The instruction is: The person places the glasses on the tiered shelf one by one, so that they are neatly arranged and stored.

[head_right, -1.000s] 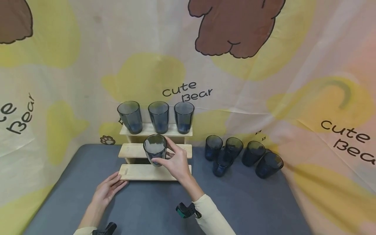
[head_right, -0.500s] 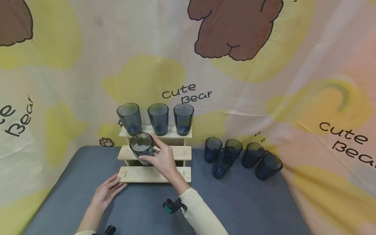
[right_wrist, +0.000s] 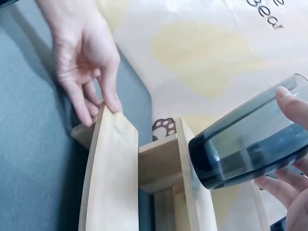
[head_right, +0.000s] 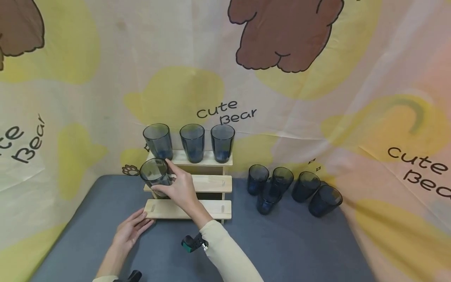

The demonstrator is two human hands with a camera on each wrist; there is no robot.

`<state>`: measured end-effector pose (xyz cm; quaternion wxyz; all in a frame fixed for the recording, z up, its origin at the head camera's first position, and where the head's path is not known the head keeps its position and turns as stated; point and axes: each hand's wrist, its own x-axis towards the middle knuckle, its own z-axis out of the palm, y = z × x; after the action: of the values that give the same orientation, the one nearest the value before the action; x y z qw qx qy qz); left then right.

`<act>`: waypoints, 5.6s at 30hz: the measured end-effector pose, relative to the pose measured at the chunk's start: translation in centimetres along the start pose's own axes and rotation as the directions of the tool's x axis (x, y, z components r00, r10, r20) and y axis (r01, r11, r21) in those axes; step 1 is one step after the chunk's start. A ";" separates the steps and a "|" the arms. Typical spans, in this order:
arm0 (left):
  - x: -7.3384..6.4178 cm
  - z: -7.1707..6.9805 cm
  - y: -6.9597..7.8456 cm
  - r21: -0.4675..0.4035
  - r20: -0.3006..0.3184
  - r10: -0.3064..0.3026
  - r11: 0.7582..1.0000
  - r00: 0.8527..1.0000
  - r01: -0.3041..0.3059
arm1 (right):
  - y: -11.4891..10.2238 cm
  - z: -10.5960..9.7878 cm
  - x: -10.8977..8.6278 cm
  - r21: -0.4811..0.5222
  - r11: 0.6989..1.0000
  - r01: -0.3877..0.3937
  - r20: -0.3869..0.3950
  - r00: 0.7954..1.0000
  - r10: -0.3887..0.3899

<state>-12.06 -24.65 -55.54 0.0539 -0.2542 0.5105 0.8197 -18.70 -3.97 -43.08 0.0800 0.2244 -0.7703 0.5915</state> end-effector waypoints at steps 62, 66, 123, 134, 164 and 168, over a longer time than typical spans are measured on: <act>0.1 0.1 -0.3 -0.006 -0.012 0.002 1.000 1.000 -0.002 | 1.3 -11.7 -3.0 -0.167 0.978 -0.123 -0.005 0.992 0.124; 0.2 0.1 -0.3 -0.004 0.000 0.011 1.000 1.000 -0.011 | 1.9 -13.0 -4.1 -0.177 0.977 -0.123 -0.052 0.992 0.115; 0.3 -0.2 -0.2 -0.048 -0.003 0.013 0.999 1.000 -0.013 | 12.2 -21.7 -14.2 -0.119 0.855 -0.504 -0.439 0.799 0.410; 0.2 -0.2 -0.4 -0.052 0.001 0.030 0.998 1.000 -0.030 | 12.3 -21.7 -14.0 -0.052 0.860 -0.508 -0.473 0.771 0.427; 0.2 0.0 -0.4 -0.026 -0.014 0.011 1.000 1.000 -0.011 | 8.2 -21.2 -12.7 -0.085 0.881 -0.466 -0.498 0.786 0.368; 0.2 0.0 -0.4 -0.014 -0.017 0.010 1.000 1.000 -0.010 | 7.4 -21.0 -12.4 -0.086 0.900 -0.428 -0.485 0.807 0.337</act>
<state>-12.09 -24.52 -55.94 0.0437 -0.2591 0.5061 0.8214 -13.98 20.47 -48.37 0.1593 -0.0908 -0.8118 0.5544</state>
